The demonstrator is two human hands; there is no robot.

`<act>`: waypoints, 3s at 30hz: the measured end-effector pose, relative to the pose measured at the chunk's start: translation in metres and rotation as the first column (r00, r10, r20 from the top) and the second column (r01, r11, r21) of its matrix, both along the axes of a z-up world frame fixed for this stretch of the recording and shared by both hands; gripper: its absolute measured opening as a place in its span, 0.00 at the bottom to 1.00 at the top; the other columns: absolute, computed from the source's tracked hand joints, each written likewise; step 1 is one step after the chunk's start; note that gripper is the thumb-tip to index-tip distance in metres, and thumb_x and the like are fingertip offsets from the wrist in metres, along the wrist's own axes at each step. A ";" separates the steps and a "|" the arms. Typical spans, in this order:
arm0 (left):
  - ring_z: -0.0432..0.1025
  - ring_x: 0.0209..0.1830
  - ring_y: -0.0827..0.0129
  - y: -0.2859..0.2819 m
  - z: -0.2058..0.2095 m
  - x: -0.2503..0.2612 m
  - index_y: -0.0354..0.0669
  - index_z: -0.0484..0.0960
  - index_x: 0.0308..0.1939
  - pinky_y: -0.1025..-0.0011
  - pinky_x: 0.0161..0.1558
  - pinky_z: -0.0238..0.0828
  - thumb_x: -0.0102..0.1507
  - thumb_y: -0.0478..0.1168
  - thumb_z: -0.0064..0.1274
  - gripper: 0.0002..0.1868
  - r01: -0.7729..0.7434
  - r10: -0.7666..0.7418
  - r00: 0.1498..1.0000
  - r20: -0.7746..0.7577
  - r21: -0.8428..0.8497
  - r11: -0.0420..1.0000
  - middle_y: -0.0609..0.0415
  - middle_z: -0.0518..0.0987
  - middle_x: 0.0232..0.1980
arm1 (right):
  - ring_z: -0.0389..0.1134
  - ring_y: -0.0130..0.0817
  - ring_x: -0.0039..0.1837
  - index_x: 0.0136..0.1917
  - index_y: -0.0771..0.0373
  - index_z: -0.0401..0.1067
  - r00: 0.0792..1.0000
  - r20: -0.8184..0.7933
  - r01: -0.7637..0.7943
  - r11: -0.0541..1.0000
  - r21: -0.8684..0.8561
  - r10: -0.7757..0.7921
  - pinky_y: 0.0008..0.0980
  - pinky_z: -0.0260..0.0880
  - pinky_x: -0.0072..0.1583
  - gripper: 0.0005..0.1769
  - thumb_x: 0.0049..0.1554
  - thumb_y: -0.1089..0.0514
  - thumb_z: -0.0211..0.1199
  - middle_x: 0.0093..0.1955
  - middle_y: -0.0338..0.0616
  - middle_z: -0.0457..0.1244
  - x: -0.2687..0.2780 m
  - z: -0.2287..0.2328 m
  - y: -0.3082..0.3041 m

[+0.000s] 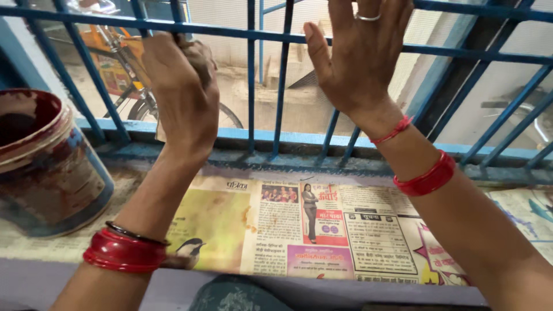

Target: The person wipes the blue metal window grille with a cloth. They repeatedly rub the bars and mesh, occasionally dipping the cloth into a container of red liquid to re-saturate it.

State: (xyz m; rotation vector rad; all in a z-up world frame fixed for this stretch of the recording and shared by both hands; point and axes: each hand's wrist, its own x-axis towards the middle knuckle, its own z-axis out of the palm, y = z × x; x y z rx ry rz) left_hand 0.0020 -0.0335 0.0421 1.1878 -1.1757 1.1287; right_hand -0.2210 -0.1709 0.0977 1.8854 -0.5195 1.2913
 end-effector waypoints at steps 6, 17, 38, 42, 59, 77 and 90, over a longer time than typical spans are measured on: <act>0.65 0.51 0.48 -0.012 0.002 0.003 0.29 0.59 0.51 0.52 0.53 0.61 0.66 0.22 0.50 0.16 0.049 -0.047 0.996 -0.081 0.026 0.998 0.39 0.63 0.50 | 0.39 0.61 0.80 0.81 0.58 0.57 1.000 -0.001 0.013 1.000 0.005 -0.013 0.65 0.39 0.78 0.33 0.72 0.40 0.57 0.80 0.57 0.44 0.001 0.002 0.004; 0.67 0.48 0.39 0.026 -0.053 -0.005 0.28 0.62 0.50 0.49 0.49 0.67 0.61 0.26 0.55 0.19 0.087 -0.026 0.986 -0.163 0.381 0.921 0.34 0.66 0.48 | 0.45 0.60 0.78 0.79 0.59 0.59 0.993 0.005 -0.114 0.975 0.189 0.115 0.63 0.38 0.77 0.28 0.74 0.41 0.52 0.77 0.61 0.51 0.000 -0.003 0.003; 0.64 0.53 0.44 0.007 -0.021 0.000 0.26 0.60 0.57 0.50 0.56 0.62 0.71 0.27 0.52 0.17 0.135 -0.127 0.990 -0.063 0.135 0.982 0.35 0.65 0.51 | 0.45 0.59 0.78 0.78 0.57 0.58 0.995 -0.007 -0.097 0.983 0.159 0.099 0.64 0.40 0.77 0.27 0.75 0.40 0.53 0.77 0.58 0.50 -0.002 -0.004 0.006; 0.64 0.52 0.39 0.026 -0.048 0.000 0.27 0.62 0.54 0.50 0.54 0.64 0.63 0.27 0.55 0.21 0.110 -0.075 0.990 -0.121 0.318 0.942 0.33 0.66 0.50 | 0.44 0.61 0.77 0.79 0.58 0.58 0.998 -0.006 -0.063 0.994 0.088 0.064 0.65 0.39 0.76 0.29 0.74 0.41 0.53 0.77 0.60 0.50 0.000 -0.001 0.008; 0.67 0.53 0.43 -0.010 -0.001 0.003 0.30 0.60 0.53 0.51 0.54 0.62 0.71 0.26 0.51 0.15 0.111 -0.102 0.986 -0.130 0.061 0.992 0.36 0.66 0.51 | 0.38 0.63 0.80 0.81 0.58 0.56 0.999 -0.002 -0.043 0.998 0.035 0.043 0.66 0.39 0.78 0.33 0.72 0.41 0.58 0.80 0.57 0.44 0.001 0.002 0.003; 0.75 0.41 0.59 0.051 -0.019 0.004 0.41 0.63 0.49 0.58 0.41 0.76 0.68 0.38 0.45 0.10 0.513 -0.179 0.710 -0.682 0.325 0.795 0.46 0.72 0.46 | 0.39 0.56 0.82 0.71 0.53 0.64 0.998 0.027 -0.054 0.996 -0.071 0.056 0.59 0.50 0.74 0.25 0.66 0.47 0.68 0.77 0.47 0.48 -0.001 0.011 0.026; 0.67 0.53 0.62 -0.019 -0.001 0.042 0.42 0.58 0.56 0.60 0.59 0.70 0.71 0.34 0.51 0.17 0.292 -0.345 0.912 -0.222 -0.238 0.926 0.49 0.62 0.52 | 0.37 0.57 0.82 0.71 0.53 0.64 0.999 0.027 -0.030 0.998 -0.048 0.032 0.60 0.50 0.76 0.24 0.67 0.45 0.64 0.77 0.47 0.47 -0.001 0.009 0.021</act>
